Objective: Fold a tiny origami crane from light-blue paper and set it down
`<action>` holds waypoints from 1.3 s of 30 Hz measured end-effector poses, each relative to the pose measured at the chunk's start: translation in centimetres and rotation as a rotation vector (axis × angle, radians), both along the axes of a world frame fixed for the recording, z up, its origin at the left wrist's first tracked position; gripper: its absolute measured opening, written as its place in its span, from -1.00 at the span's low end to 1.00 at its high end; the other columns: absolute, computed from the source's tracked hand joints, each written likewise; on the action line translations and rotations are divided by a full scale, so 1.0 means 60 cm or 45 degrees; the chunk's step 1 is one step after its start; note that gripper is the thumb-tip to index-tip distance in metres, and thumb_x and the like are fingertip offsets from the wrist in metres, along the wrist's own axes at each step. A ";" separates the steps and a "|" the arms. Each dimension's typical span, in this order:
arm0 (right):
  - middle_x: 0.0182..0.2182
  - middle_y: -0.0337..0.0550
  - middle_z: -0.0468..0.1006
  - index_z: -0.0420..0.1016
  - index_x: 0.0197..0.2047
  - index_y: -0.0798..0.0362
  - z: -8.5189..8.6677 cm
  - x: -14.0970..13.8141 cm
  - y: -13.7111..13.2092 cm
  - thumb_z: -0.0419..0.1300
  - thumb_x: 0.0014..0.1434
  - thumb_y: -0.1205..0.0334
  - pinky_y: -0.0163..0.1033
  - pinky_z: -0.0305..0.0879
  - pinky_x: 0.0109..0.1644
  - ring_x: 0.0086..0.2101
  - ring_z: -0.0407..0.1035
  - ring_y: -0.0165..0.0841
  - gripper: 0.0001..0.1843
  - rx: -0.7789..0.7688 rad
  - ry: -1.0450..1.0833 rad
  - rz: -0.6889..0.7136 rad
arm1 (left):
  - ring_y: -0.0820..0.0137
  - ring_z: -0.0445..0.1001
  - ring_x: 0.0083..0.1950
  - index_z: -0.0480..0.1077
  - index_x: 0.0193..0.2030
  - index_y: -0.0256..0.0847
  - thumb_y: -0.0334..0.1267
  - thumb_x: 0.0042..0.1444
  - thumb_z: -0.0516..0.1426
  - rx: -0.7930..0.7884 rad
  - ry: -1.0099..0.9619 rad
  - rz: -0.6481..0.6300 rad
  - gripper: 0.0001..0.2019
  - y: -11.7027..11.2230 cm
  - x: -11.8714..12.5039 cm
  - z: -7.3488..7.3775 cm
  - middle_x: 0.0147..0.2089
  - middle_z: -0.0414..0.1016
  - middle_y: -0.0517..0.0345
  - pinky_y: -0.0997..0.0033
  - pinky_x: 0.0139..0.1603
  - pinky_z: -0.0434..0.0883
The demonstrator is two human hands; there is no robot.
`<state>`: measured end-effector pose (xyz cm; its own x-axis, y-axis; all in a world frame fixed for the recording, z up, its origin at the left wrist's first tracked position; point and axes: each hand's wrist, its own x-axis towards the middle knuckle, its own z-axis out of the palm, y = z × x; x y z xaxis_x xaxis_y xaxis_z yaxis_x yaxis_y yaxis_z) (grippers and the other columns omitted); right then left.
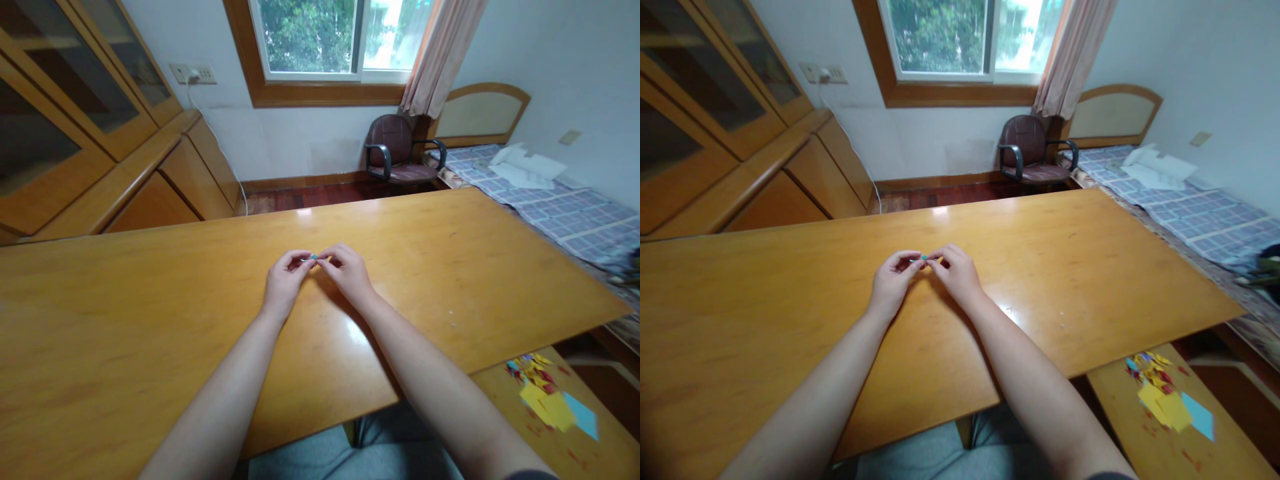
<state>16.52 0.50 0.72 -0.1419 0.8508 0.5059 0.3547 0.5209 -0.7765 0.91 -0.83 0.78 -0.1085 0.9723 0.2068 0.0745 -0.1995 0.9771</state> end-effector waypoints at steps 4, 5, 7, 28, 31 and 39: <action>-0.41 -0.22 0.49 0.54 -0.33 0.03 0.002 0.000 0.000 0.26 0.16 0.31 -0.29 0.28 -0.30 -0.42 0.33 -0.40 -0.97 0.011 0.028 0.012 | 0.37 0.53 -0.21 0.43 -0.26 -0.23 -0.19 -0.09 0.33 -0.018 -0.178 -0.017 -0.72 0.005 0.002 -0.007 -0.27 0.54 0.13 0.32 -0.06 0.46; -0.40 -0.22 0.49 0.54 -0.33 0.03 0.003 0.001 0.000 0.26 0.16 0.31 -0.29 0.27 -0.30 -0.42 0.33 -0.40 -0.96 0.017 0.033 0.016 | 0.38 0.53 -0.20 0.42 -0.26 -0.23 -0.19 -0.10 0.33 -0.019 -0.191 -0.021 -0.72 0.005 0.002 -0.007 -0.27 0.54 0.14 0.32 -0.06 0.46; -0.40 -0.21 0.49 0.54 -0.33 0.03 0.005 0.001 -0.002 0.25 0.16 0.32 -0.28 0.27 -0.29 -0.41 0.34 -0.39 -0.96 0.028 0.039 0.026 | 0.38 0.53 -0.21 0.43 -0.28 -0.24 -0.19 -0.09 0.33 -0.022 -0.176 -0.028 -0.73 0.005 0.003 -0.006 -0.28 0.53 0.14 0.34 -0.06 0.46; -0.36 -0.20 0.53 0.56 -0.31 0.02 0.005 0.002 -0.002 0.24 0.17 0.25 -0.28 0.28 -0.24 -0.36 0.37 -0.38 -0.93 -0.098 0.178 0.063 | 0.28 0.58 -0.20 0.53 -0.23 -0.26 -0.07 -0.01 0.29 -0.097 -0.105 -0.096 -0.70 0.000 -0.002 -0.001 -0.25 0.62 0.03 0.25 -0.02 0.47; -0.36 -0.20 0.54 0.56 -0.31 0.01 0.007 0.002 -0.002 0.24 0.17 0.22 -0.27 0.29 -0.24 -0.35 0.38 -0.37 -0.92 -0.125 0.165 0.057 | 0.28 0.58 -0.18 0.53 -0.24 -0.25 -0.07 -0.03 0.31 -0.082 -0.101 -0.083 -0.70 -0.001 -0.002 0.002 -0.24 0.62 0.03 0.26 -0.02 0.46; -0.36 -0.20 0.54 0.56 -0.32 0.02 0.009 0.002 -0.003 0.24 0.17 0.23 -0.28 0.28 -0.24 -0.36 0.37 -0.38 -0.92 -0.114 0.187 0.096 | 0.30 0.56 -0.20 0.52 -0.26 -0.25 -0.06 -0.05 0.31 -0.069 -0.060 -0.075 -0.69 0.000 -0.001 0.002 -0.24 0.61 0.04 0.29 -0.04 0.45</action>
